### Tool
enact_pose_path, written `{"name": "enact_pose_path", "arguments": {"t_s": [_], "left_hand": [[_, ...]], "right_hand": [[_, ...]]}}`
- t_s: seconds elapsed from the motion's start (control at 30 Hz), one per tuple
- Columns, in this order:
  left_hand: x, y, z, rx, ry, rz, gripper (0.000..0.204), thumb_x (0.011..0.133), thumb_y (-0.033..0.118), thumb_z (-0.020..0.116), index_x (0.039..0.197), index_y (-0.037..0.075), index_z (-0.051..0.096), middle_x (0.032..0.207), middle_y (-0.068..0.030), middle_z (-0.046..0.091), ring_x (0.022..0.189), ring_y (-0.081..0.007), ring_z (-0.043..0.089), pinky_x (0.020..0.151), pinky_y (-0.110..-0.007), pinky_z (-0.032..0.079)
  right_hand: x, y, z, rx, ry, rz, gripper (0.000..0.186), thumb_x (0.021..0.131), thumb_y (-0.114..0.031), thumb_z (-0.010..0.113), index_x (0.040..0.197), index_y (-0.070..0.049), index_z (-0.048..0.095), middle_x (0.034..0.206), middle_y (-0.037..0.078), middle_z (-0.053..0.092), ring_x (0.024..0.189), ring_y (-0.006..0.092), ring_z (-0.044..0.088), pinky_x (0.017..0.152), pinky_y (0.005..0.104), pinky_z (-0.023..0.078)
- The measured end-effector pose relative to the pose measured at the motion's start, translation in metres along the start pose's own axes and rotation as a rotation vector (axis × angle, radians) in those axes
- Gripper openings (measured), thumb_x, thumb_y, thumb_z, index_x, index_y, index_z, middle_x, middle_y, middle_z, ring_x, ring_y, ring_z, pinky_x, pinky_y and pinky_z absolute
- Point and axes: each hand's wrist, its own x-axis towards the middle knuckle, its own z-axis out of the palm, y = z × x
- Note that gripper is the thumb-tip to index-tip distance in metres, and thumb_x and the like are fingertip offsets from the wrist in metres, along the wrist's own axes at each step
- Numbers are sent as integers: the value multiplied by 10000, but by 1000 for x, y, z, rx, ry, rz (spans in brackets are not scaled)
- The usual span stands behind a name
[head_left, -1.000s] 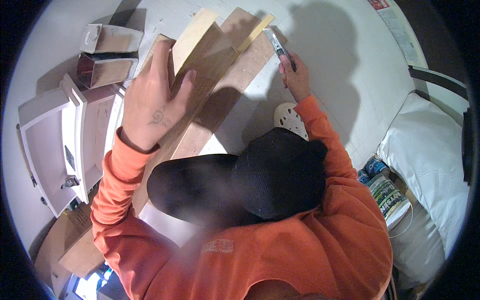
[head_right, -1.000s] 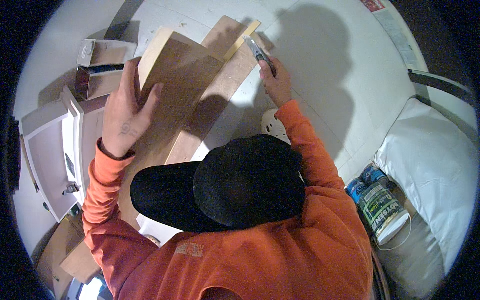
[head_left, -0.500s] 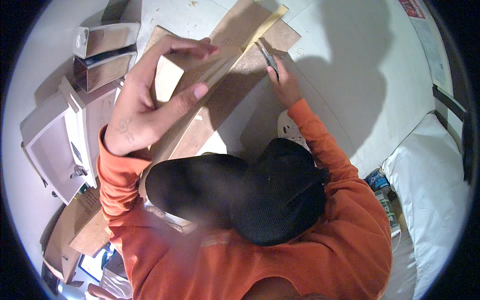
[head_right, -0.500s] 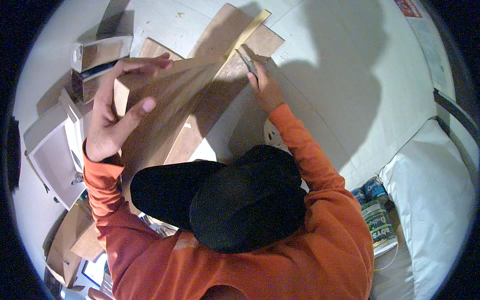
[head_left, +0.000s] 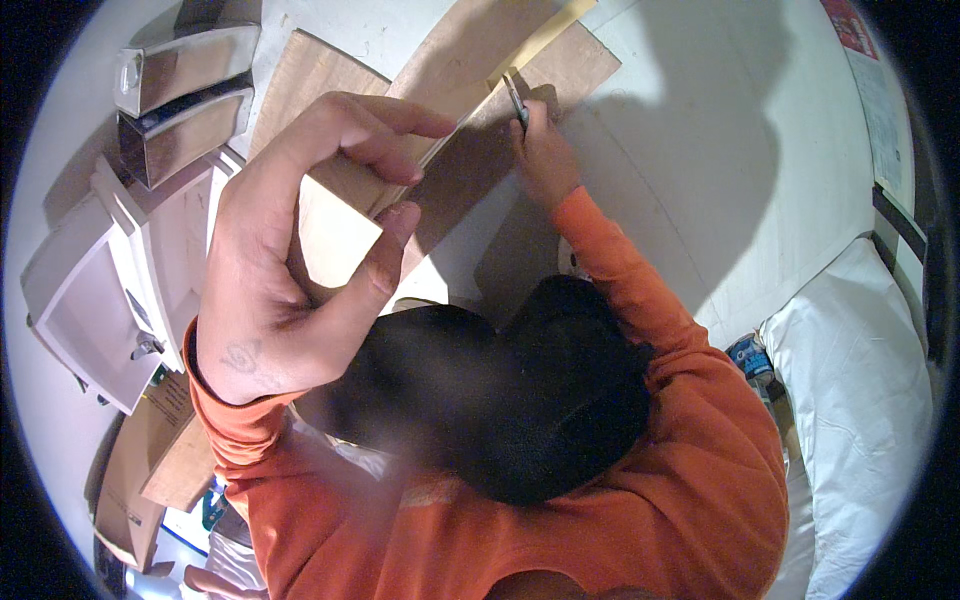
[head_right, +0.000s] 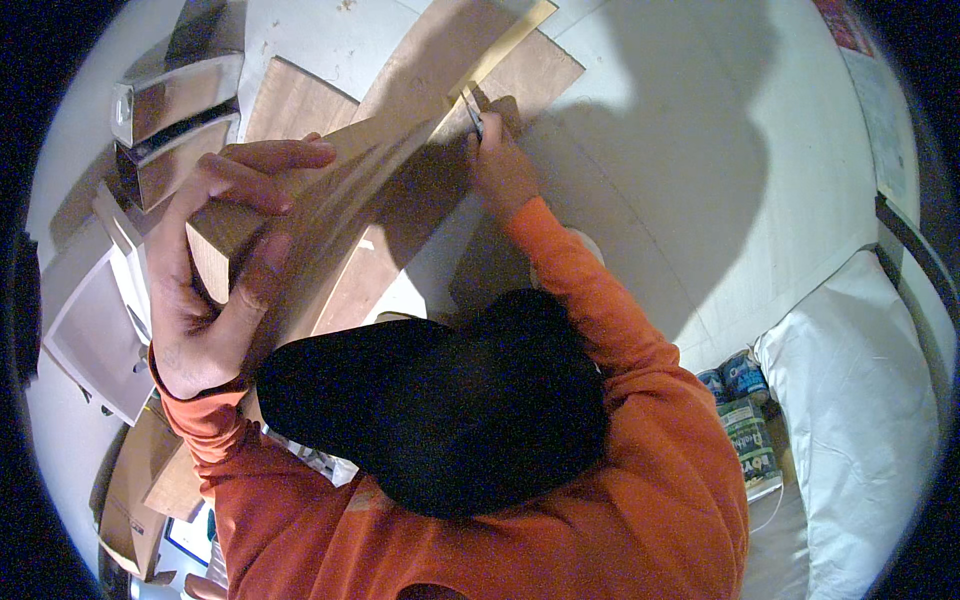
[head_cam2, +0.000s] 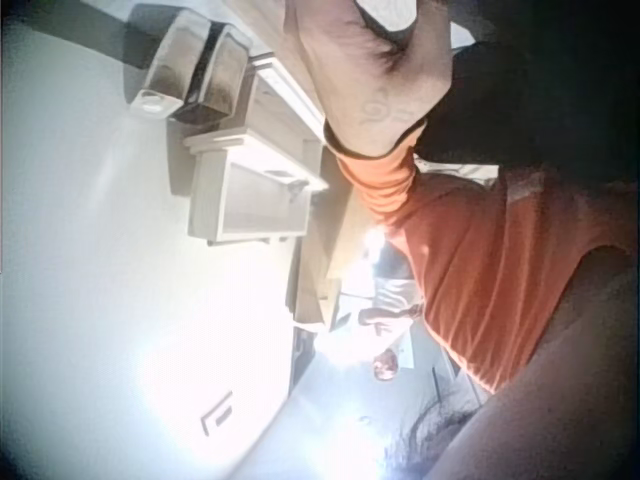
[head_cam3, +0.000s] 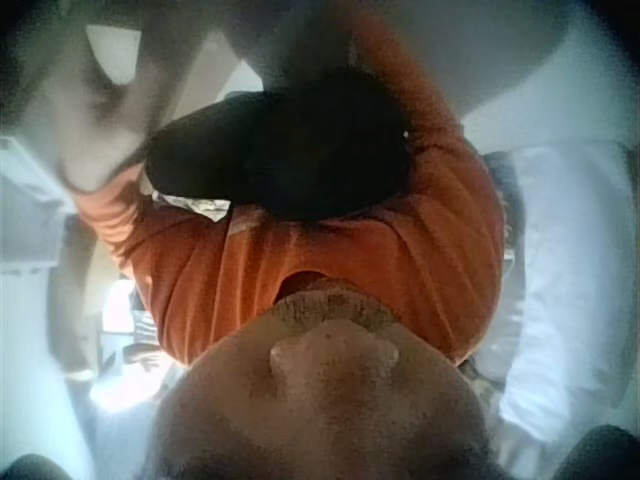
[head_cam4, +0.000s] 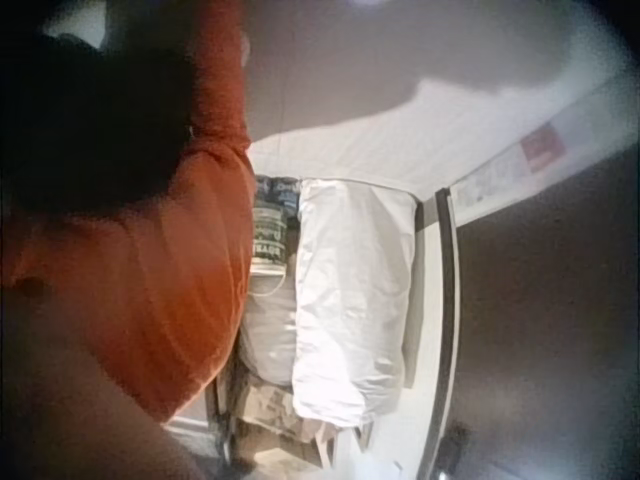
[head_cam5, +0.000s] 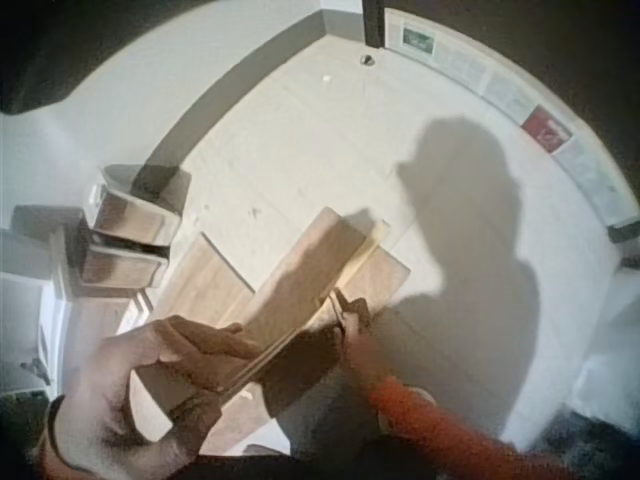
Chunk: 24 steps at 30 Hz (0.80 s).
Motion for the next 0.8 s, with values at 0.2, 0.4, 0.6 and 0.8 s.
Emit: {"name": "enact_pose_path", "arguments": {"t_s": [0.2,0.4,0.6,0.8], "left_hand": [[2,-4,-2,78,-10,94,191,829,-10,577,1019,-8,574,1184,-264,654,1190,-356,611,1036,-437,417],[0,-6,0,57,-5,116,201,834,-22,570,1036,-19,572,1131,-240,646,1194,-387,610,1032,-440,418],[-1,-6,3,21,37,128,217,828,-56,566,1042,-24,574,1150,-267,645,1180,-379,614,1031,-448,428],[-1,-10,7,7,81,128,233,811,-49,577,1042,-23,580,1191,-291,643,1154,-380,621,1033,-463,433]], "right_hand": [[5,-8,7,-39,-52,75,290,1011,-238,503,1156,-18,382,1077,373,639,916,565,637,786,633,526],[8,-13,14,-224,-95,80,262,989,-192,498,1138,-8,386,946,332,688,784,534,679,706,612,562],[10,-12,19,-328,-71,-1,249,990,-171,480,1160,-14,389,919,303,698,741,481,701,644,588,575],[12,-15,17,-359,-157,46,269,991,-216,534,1119,-33,384,908,283,693,783,496,692,656,581,574]]}}
